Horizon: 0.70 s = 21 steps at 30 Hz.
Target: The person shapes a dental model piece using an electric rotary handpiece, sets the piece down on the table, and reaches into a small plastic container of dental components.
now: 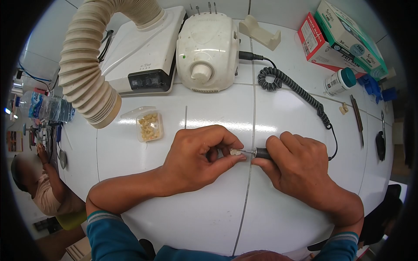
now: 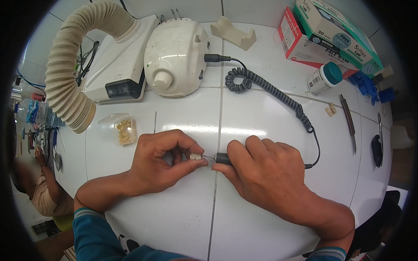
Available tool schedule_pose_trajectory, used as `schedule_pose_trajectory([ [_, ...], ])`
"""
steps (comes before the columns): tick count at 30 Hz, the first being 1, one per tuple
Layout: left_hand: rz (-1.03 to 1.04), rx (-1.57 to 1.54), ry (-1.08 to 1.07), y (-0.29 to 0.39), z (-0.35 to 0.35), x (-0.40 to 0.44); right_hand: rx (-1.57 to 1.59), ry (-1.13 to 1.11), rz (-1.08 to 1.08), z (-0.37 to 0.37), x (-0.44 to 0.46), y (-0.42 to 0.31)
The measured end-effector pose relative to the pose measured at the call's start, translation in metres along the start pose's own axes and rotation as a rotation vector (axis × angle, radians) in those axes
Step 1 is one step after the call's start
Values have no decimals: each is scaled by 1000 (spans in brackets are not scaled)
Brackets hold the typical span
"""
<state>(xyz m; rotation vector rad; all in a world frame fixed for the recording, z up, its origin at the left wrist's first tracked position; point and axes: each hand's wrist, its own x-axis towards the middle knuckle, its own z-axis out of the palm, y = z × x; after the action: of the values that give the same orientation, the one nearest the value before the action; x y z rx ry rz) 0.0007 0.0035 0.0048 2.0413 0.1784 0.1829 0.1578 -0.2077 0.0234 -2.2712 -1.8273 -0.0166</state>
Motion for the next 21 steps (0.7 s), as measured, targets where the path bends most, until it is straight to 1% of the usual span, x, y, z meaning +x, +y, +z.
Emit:
schedule_pose_trajectory([
  [11, -2, 7, -1, 1, 0, 0, -7, 5, 9, 1, 0, -1],
  [14, 8, -8, 8, 0, 1, 0, -1, 0, -33, 0, 0, 2],
  [17, -7, 3, -2, 0, 1, 0, -5, 5, 4, 1, 0, 0],
  [21, -6, 10, -4, 1, 1, 0, 1, 6, -7, 1, 0, 0],
])
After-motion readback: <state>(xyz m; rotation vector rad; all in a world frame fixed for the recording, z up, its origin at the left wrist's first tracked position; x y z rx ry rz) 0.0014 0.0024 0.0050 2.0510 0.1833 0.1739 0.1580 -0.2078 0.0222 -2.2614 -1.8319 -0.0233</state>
